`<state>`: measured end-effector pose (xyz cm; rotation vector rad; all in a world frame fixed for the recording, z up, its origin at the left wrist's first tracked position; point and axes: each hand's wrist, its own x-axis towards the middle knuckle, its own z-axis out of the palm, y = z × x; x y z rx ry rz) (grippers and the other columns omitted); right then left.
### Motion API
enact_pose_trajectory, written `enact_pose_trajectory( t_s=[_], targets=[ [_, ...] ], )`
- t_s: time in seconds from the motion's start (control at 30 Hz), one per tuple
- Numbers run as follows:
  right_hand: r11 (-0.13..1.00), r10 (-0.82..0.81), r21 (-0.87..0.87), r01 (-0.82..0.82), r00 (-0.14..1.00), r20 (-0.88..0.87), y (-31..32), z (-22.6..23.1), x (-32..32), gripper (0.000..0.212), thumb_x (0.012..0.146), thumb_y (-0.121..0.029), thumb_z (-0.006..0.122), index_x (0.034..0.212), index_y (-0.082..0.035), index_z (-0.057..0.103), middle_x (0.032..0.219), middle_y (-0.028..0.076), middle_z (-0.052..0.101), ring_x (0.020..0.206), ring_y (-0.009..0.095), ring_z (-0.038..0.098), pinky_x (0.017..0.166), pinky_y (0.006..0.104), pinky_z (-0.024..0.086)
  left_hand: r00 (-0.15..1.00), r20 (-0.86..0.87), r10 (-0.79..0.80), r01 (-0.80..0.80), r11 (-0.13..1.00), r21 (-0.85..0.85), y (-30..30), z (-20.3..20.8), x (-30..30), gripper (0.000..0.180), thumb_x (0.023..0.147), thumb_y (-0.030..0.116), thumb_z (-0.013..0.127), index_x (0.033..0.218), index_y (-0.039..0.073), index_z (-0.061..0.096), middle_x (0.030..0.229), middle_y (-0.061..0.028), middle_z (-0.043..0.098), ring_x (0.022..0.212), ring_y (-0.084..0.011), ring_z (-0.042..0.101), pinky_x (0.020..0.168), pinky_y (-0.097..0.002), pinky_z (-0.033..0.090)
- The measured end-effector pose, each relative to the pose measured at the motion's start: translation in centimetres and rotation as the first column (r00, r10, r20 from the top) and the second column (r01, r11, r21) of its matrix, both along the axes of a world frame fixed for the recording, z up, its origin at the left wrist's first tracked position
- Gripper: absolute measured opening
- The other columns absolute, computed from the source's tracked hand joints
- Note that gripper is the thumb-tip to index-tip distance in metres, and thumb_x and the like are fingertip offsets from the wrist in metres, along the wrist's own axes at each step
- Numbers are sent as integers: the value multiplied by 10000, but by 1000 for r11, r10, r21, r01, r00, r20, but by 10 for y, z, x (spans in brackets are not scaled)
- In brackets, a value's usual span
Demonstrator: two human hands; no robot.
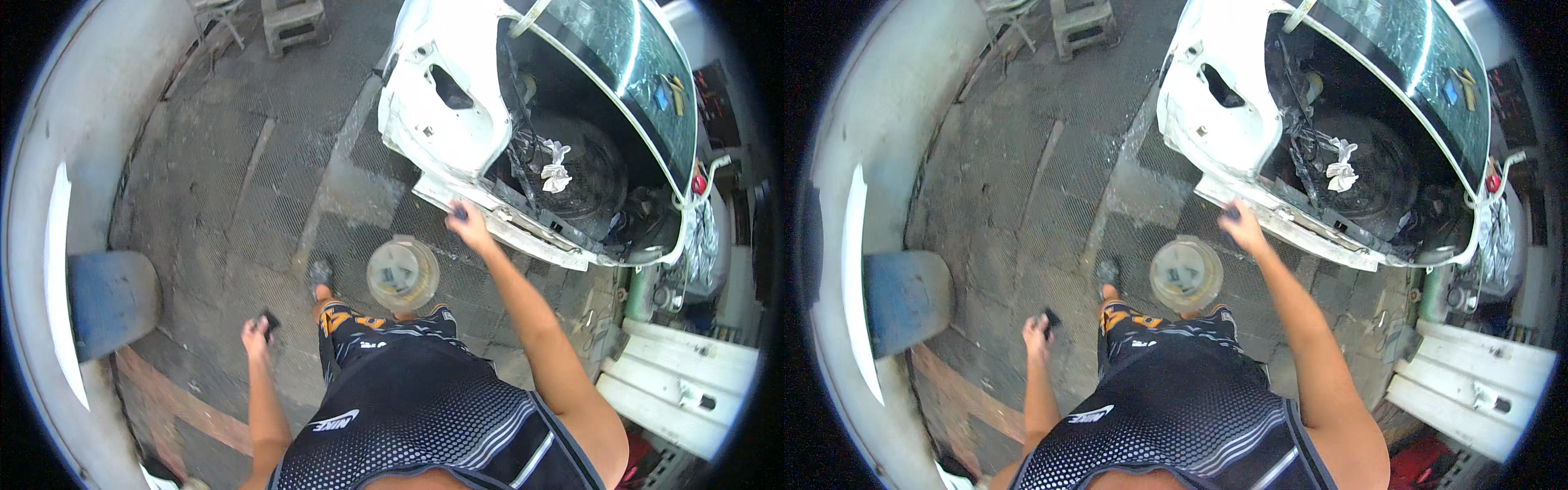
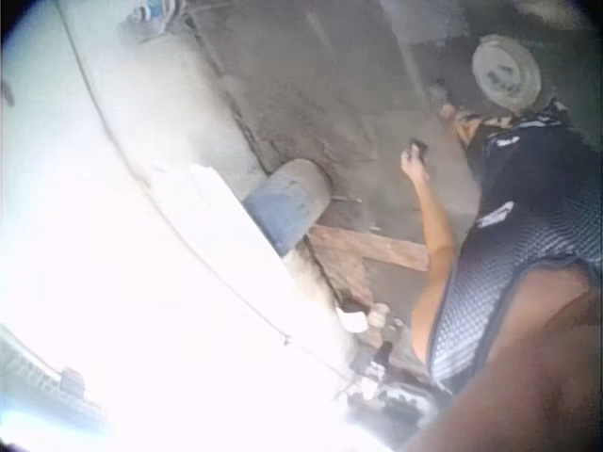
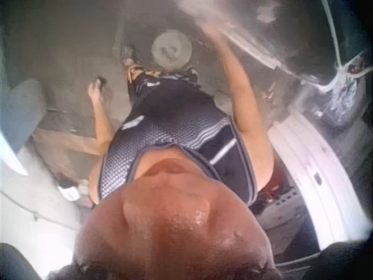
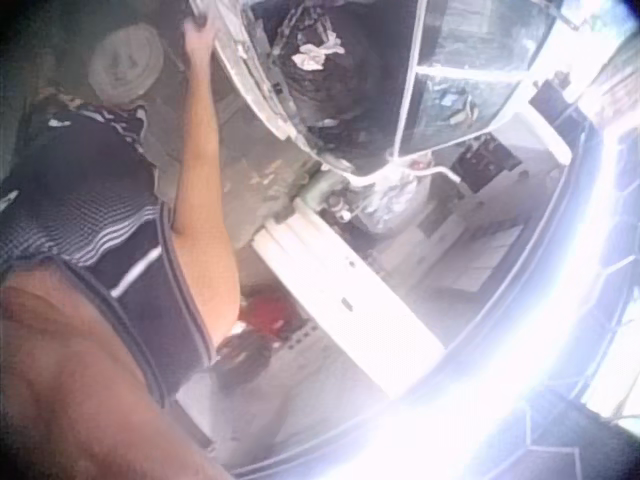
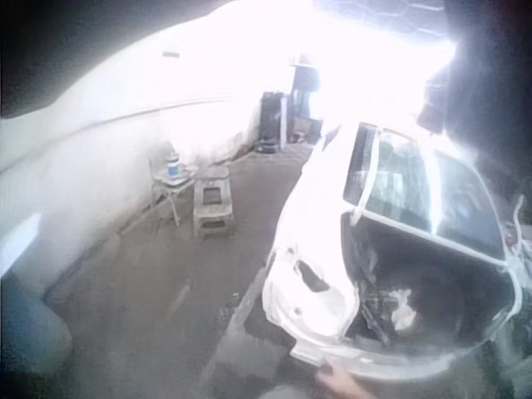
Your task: The person scrubs a white car part with a dark sponge, repeatedly dipping it into a bucket of water. They work on the front bumper area, moving around the part to clean different sections.
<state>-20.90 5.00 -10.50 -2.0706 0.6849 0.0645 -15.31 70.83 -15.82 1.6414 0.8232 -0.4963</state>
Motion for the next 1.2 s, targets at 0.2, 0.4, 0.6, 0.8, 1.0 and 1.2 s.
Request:
enact_pose_trajectory(
  t_s=[0.2,0.4,0.6,0.8,1.0,1.2],
  targets=[
    [343,-766,290,893,445,-464,124,-29,-199,404,828,-79,691,1220,-22,609,963,128,659,823,250,672,646,438,599,824,-372,-426,565,589,577,153,-43,-23,216,871,93,687,1063,-2,713,933,-172,734,825,-305,732,728,-403,590],
    [-23,-900,430,903,169,-402,226,-19,-230,269,843,-67,687,1104,-62,622,898,105,631,738,261,660,561,457,591,822,-393,-413,565,682,464,249,-49,112,300,888,93,653,1172,22,716,1081,-209,734,911,-396,738,745,-522,629],
    [-28,-861,664,747,320,-396,224,-5,-147,343,889,-230,770,1167,-132,596,1009,69,643,811,217,690,632,397,606,807,-105,-581,583,754,304,101,-21,292,424,917,139,728,1311,32,616,1212,-163,681,882,-290,705,602,-385,628],
    [170,-768,719,673,549,-332,215,10,-51,573,794,-128,802,1293,-55,529,1159,94,640,978,229,680,699,382,614,479,307,-822,852,519,61,-130,15,335,359,966,162,709,1296,49,625,1152,-97,705,924,-193,695,633,-312,587],
    [337,-619,636,694,673,-405,244,-157,-80,724,674,-54,728,1381,-32,573,1124,83,660,1023,210,635,885,348,521,102,305,-947,977,153,150,-226,-38,248,285,988,131,686,1252,27,661,1142,-89,688,933,-149,660,696,-271,555],
    [739,-475,46,673,567,-673,261,-389,-142,764,772,-648,762,1356,-165,668,1349,178,669,1255,336,639,1050,459,507,328,50,-943,937,319,-143,-238,-129,162,303,1026,112,639,1293,-29,627,1193,-115,641,1013,-165,644,778,-298,619]
  ],
)
